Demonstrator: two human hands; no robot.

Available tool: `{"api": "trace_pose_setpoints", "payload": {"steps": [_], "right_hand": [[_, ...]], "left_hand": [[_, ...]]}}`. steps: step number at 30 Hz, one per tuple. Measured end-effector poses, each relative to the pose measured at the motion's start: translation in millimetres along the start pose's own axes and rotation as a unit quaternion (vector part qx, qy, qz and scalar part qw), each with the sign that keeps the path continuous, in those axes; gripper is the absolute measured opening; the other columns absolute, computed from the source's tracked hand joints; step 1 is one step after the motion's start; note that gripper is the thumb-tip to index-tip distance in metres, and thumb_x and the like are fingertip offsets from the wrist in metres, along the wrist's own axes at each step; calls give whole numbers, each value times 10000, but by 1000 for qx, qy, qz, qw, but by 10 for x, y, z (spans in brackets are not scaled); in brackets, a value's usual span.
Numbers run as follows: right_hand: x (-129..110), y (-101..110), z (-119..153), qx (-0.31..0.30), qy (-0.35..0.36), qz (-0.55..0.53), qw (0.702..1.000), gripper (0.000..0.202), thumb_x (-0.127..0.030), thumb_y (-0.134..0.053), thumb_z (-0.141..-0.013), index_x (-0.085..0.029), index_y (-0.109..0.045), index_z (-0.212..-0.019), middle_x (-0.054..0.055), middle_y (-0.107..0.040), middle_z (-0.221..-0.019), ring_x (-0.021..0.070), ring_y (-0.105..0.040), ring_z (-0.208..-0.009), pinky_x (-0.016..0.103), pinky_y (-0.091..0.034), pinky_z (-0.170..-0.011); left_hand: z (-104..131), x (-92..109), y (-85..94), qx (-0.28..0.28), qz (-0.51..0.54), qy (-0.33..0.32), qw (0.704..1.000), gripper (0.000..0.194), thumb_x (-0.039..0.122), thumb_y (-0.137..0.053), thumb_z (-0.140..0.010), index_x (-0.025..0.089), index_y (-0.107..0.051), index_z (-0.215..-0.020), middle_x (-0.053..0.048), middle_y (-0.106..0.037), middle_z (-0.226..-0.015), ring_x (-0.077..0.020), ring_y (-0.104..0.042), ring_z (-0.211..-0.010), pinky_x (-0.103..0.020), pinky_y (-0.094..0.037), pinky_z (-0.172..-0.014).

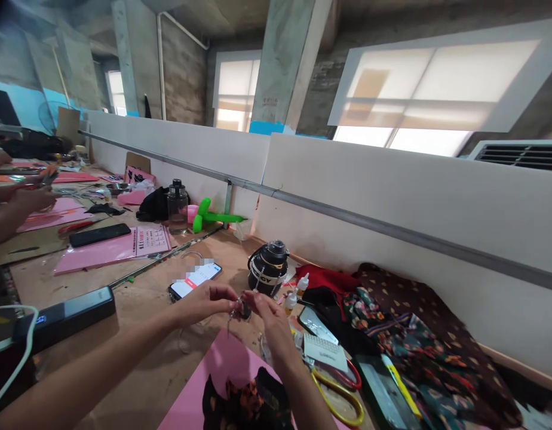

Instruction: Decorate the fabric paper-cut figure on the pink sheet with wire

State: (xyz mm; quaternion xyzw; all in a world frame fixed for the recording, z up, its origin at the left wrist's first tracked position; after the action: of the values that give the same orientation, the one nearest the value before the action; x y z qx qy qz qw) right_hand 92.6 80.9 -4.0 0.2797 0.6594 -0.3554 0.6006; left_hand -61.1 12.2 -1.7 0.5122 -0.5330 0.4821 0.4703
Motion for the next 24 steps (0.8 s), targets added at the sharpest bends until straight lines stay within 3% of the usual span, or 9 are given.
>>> {"api": "trace_pose_setpoints", "payload": {"steps": [10,14,24], "right_hand": [[-19,-70,-90,-4,25,26,999,315,-463,-752,-664,-202,-742,-840,45,-739,-812,221,-642,-799,346,-460,-784],[2,-35,-169,10,46,35,998,295,-461,-741,-679,-192,-723,-800,40,-723,-811,209,-618,-795,323,-441,-779],[51,-53,-370,-39,82,57,994,400,-594,-672,-684,-205,-588,-713,-24,-585,-656,154,-530,-651,268,-423,-642]], "left_hand": [[-123,-32,17,-14,53,5,998,203,281,-689,-679,144,-620,-811,-10,-680,-735,-162,-640,-739,-321,-471,-772],[-162,-51,42,-8,61,11,998,174,253,-675,-680,148,-613,-804,-4,-681,-728,-149,-635,-721,-301,-463,-755],[-222,-109,67,-16,99,15,995,163,191,-658,-643,148,-571,-774,-2,-673,-676,-136,-621,-656,-270,-450,-673]]}}
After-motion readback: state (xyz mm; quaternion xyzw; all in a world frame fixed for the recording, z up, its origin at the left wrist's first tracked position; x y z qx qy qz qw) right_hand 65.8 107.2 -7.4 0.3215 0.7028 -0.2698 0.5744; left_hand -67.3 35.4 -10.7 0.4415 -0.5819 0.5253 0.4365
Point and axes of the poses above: each hand's wrist, its own z-axis away from the middle knuckle, its own y-axis out of the back of the hand, x = y × z, the point moved 2 cm from there along -z, towards the middle knuckle
